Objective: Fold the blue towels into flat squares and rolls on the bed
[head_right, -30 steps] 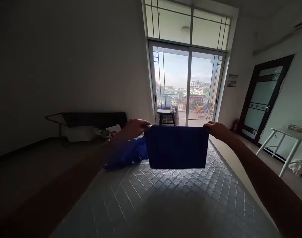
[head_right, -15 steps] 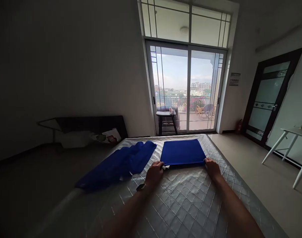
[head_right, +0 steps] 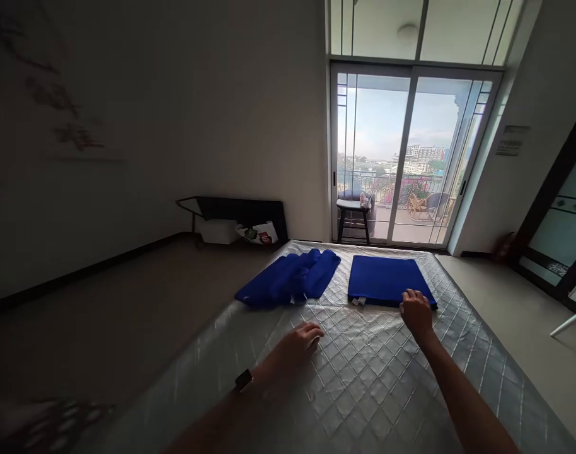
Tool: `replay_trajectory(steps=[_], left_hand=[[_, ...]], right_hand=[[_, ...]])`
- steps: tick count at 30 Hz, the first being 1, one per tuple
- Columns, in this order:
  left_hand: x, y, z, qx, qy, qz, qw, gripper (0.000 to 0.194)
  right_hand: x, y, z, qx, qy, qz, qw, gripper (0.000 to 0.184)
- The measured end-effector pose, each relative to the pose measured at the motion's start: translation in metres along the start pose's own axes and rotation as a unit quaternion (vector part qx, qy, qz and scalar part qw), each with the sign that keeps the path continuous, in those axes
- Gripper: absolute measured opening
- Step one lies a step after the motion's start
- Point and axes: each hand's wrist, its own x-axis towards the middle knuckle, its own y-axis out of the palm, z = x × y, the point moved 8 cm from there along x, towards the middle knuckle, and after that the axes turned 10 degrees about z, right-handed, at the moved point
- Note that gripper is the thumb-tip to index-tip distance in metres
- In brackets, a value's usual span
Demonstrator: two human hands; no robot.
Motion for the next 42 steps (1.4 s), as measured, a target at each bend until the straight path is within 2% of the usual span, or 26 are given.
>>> replay_trajectory(steps=[2, 4, 8, 11, 15, 18, 22, 26, 29, 33, 37, 39, 41, 42], left_hand=[[-0.034, -0.002, 0.01, 0.02, -0.032, 0.004, 0.999, 0.024], [-0.06, -0.01, 0.018, 0.039, -0.085, -0.005, 0.996, 0.021], [-0.083, -0.032, 0.02, 0.067, -0.162, 0.004, 0.985, 0.021], [-0.085, -0.042, 0.017, 0.086, -0.167, 0.046, 0.981, 0.022], [-0.087, -0.045, 0.019, 0.092, -0.157, 0.07, 0.981, 0.024], [-0.089, -0.045, 0.021, 0.092, -0.153, 0.062, 0.982, 0.027], [-0.091, -0.046, 0.019, 0.1, -0.14, 0.055, 0.984, 0.028], [-0.092, -0.05, 0.02, 0.098, -0.145, 0.057, 0.983, 0.027], [-0.093, -0.051, 0.024, 0.084, -0.149, 0.054, 0.984, 0.026], [-0.091, -0.051, 0.035, 0.078, -0.147, 0.036, 0.985, 0.022], [-0.086, -0.059, 0.038, 0.034, -0.135, -0.025, 0.99, 0.021], [-0.085, -0.07, 0.019, -0.031, -0.082, -0.081, 0.993, 0.022], [-0.087, -0.085, -0.02, -0.114, 0.008, -0.124, 0.986, 0.024], [-0.091, -0.091, -0.045, -0.151, 0.057, -0.129, 0.978, 0.026]], right_hand=[[0.003, -0.005, 0.052, 0.046, -0.044, 0.004, 0.998, 0.028], [0.008, -0.003, 0.111, 0.099, -0.088, 0.033, 0.991, 0.027], [0.024, 0.009, 0.214, 0.209, -0.14, 0.098, 0.963, 0.032], [0.047, 0.022, 0.259, 0.254, -0.126, 0.127, 0.951, 0.047], [0.08, 0.038, 0.285, 0.266, -0.089, 0.148, 0.948, 0.068], [0.092, 0.046, 0.29, 0.249, -0.066, 0.149, 0.955, 0.073], [0.089, 0.048, 0.284, 0.232, -0.047, 0.132, 0.963, 0.064], [0.078, 0.035, 0.251, 0.308, -0.001, 0.103, 0.946, 0.056], [0.059, 0.007, 0.213, 0.384, -0.003, 0.042, 0.922, 0.057], [0.005, -0.042, 0.163, 0.437, -0.081, -0.02, 0.896, 0.057], [-0.078, -0.099, 0.135, 0.41, -0.233, -0.012, 0.882, 0.058], [-0.119, -0.125, 0.128, 0.376, -0.291, 0.007, 0.88, 0.061], [-0.153, -0.146, 0.126, 0.346, -0.329, 0.025, 0.878, 0.064], [-0.168, -0.155, 0.125, 0.338, -0.342, 0.03, 0.876, 0.064]])
